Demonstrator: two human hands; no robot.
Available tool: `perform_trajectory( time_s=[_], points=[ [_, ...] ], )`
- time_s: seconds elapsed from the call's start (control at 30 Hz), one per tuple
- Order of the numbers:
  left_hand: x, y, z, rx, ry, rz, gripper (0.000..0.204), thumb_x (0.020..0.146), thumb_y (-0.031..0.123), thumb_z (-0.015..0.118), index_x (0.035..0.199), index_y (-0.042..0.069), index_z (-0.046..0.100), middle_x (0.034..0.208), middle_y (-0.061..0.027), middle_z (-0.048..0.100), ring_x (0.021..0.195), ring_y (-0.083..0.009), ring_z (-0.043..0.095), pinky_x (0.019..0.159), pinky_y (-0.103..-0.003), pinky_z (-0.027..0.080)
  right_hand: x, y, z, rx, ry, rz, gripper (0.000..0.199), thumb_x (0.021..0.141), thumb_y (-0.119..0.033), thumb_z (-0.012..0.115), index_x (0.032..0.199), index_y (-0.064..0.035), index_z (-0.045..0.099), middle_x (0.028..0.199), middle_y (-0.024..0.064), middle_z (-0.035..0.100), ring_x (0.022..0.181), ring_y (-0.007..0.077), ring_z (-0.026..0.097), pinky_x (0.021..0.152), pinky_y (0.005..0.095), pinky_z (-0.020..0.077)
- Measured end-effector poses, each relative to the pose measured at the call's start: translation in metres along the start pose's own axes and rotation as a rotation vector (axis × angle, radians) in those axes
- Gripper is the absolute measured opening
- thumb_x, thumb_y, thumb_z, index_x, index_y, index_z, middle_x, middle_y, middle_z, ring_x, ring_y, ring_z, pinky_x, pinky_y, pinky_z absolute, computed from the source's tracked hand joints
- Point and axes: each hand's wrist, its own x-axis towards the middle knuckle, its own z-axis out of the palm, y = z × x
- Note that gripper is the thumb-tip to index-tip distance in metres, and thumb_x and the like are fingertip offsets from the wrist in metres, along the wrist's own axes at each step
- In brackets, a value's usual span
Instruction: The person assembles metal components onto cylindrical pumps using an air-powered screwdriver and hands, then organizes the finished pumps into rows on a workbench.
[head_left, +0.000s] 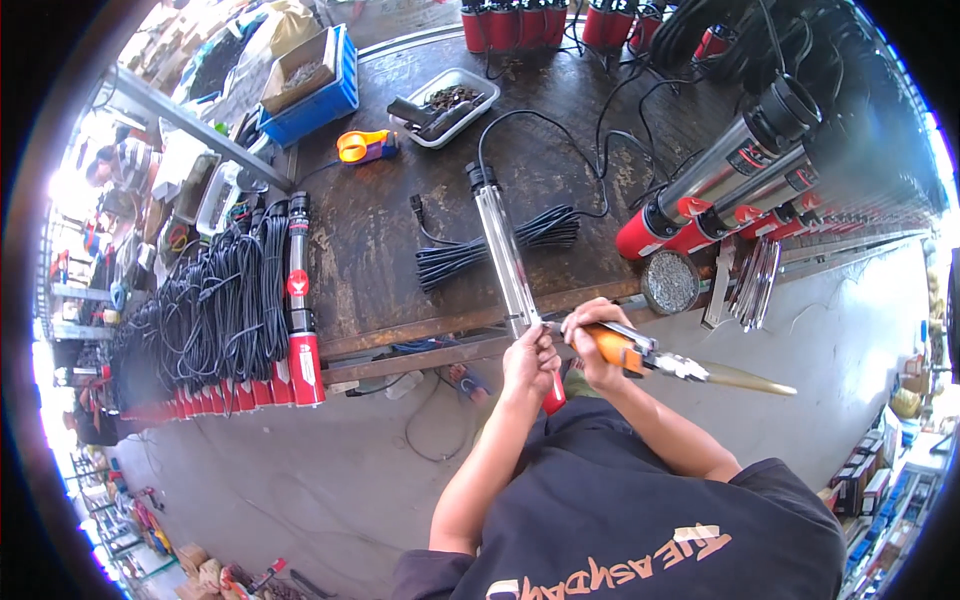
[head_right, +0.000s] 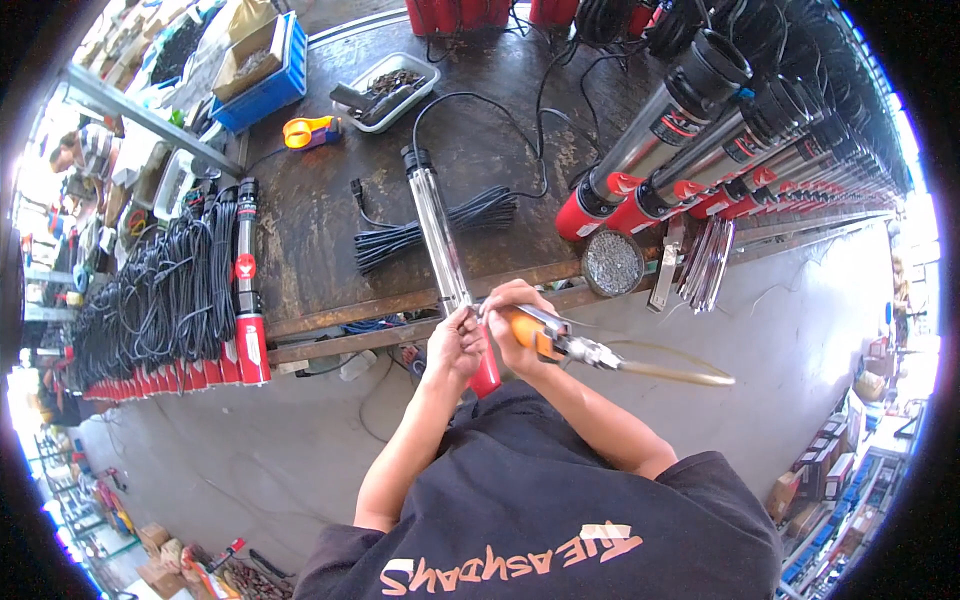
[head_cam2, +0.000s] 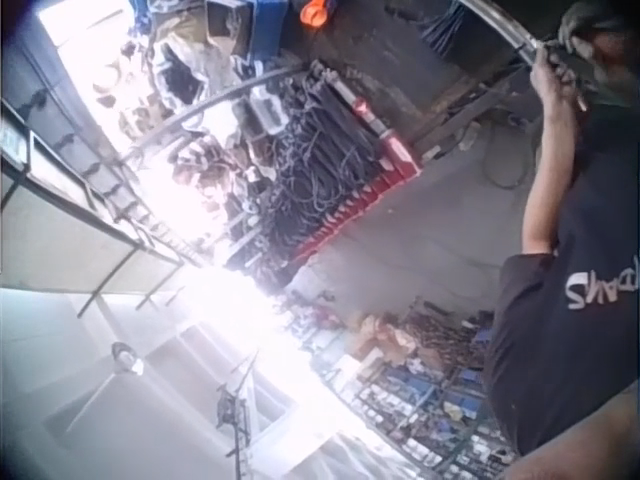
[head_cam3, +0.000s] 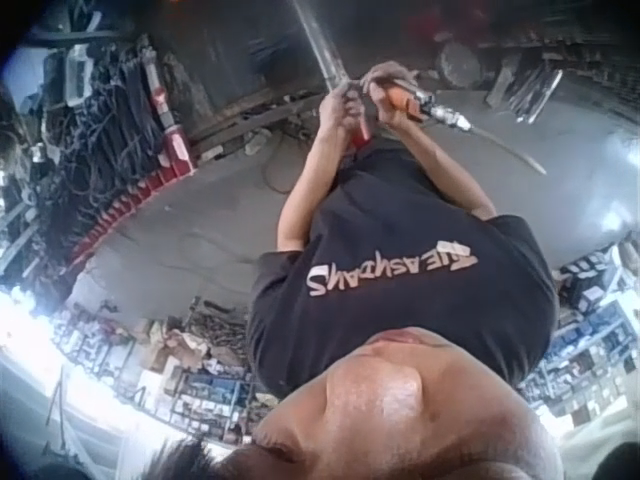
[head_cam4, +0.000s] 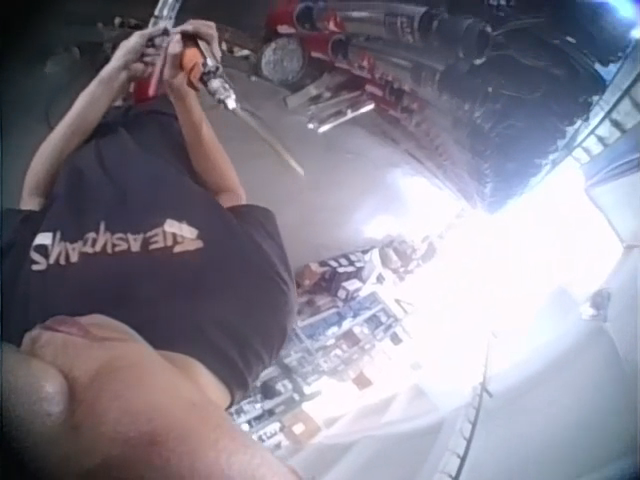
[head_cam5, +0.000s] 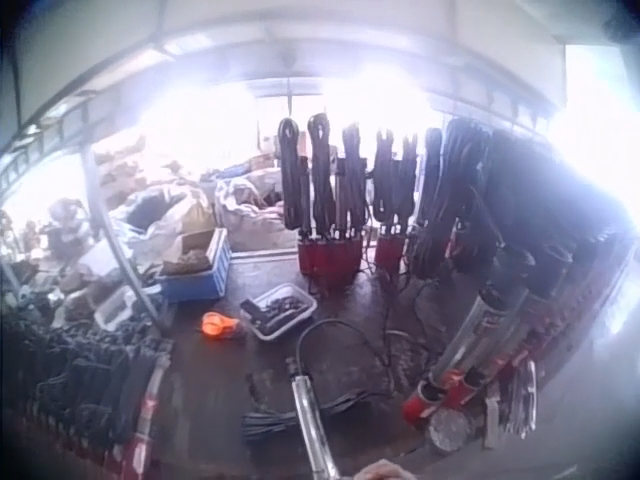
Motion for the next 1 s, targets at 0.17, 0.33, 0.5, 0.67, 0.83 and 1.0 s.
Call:
perform_trajectory(
  time_s=[0.17, 0.33, 0.5, 0.67, 0.83, 1.0],
  points=[
    [0.016, 0.022, -0.018, -0.107, 0.024, -0.041, 0.018, 0.104, 0.019, 0.047, 0.101, 0.003, 0.056, 0.064, 0.0057, 0.039, 0.048, -0.0064, 0.03, 0.043, -0.023, 0.024, -0.003, 0.059, 0.011, 0.161, 0.056, 0.155, 0.019, 0.089, 0.005, 0.058, 0.105, -0.0037, 0.053, 0.099, 0.0069, 0.057, 0.087, 0.0112, 0.058, 0.079, 0.027, 0.0499],
    [0.015, 0.04, -0.024, 0.559, 0.016, 0.189, 0.017, 0.096, 0.017, 0.061, 0.084, 0.005, 0.059, 0.061, 0.0049, 0.044, 0.047, -0.0048, 0.035, 0.042, -0.023, 0.028, 0.012, 0.077, 0.012, 0.19, 0.071, 0.233, 0.021, 0.093, 0.003, 0.056, 0.111, -0.007, 0.052, 0.096, 0.0039, 0.059, 0.08, 0.009, 0.058, 0.069, 0.0237, 0.0483],
    [0.03, 0.046, -0.034, 1.386, 0.316, 0.646, 0.053, 0.073, 0.045, 0.085, 0.06, 0.002, 0.056, 0.059, -0.0142, 0.062, 0.056, -0.0224, 0.062, 0.059, -0.038, 0.051, 0.022, 0.083, 0.011, 0.127, 0.04, 0.295, 0.022, 0.092, 0.003, 0.055, 0.11, -0.0074, 0.048, 0.098, 0.007, 0.054, 0.081, 0.0146, 0.056, 0.077, 0.0313, 0.0513],
    [0.038, 0.036, -0.039, 1.33, 0.322, 0.684, 0.053, 0.073, 0.043, 0.085, 0.06, 0.002, 0.055, 0.06, -0.0155, 0.063, 0.058, -0.0248, 0.064, 0.06, -0.039, 0.051, 0.017, 0.084, 0.007, 0.053, -0.056, 0.231, 0.021, 0.092, 0.003, 0.055, 0.109, -0.0069, 0.048, 0.097, 0.0076, 0.053, 0.08, 0.0151, 0.056, 0.077, 0.031, 0.0512],
    [0.039, 0.032, -0.036, 1.339, 0.345, 0.739, 0.052, 0.073, 0.042, 0.086, 0.06, 0.002, 0.055, 0.06, -0.0151, 0.062, 0.057, -0.025, 0.061, 0.059, -0.04, 0.05, 0.015, 0.087, 0.006, 0.045, -0.088, 0.168, 0.018, 0.092, 0.002, 0.055, 0.106, -0.0065, 0.048, 0.097, 0.0088, 0.054, 0.079, 0.0152, 0.056, 0.074, 0.0293, 0.0504],
    [0.035, 0.026, -0.031, 1.358, 0.378, 0.784, 0.053, 0.074, 0.042, 0.084, 0.059, 0.002, 0.053, 0.056, -0.0114, 0.058, 0.055, -0.0211, 0.057, 0.058, -0.039, 0.048, 0.012, 0.091, 0.011, 0.13, -0.102, 0.141, 0.016, 0.093, 0.0, 0.057, 0.105, -0.0063, 0.05, 0.098, 0.0082, 0.055, 0.077, 0.0138, 0.056, 0.071, 0.0276, 0.0497]
  ],
)
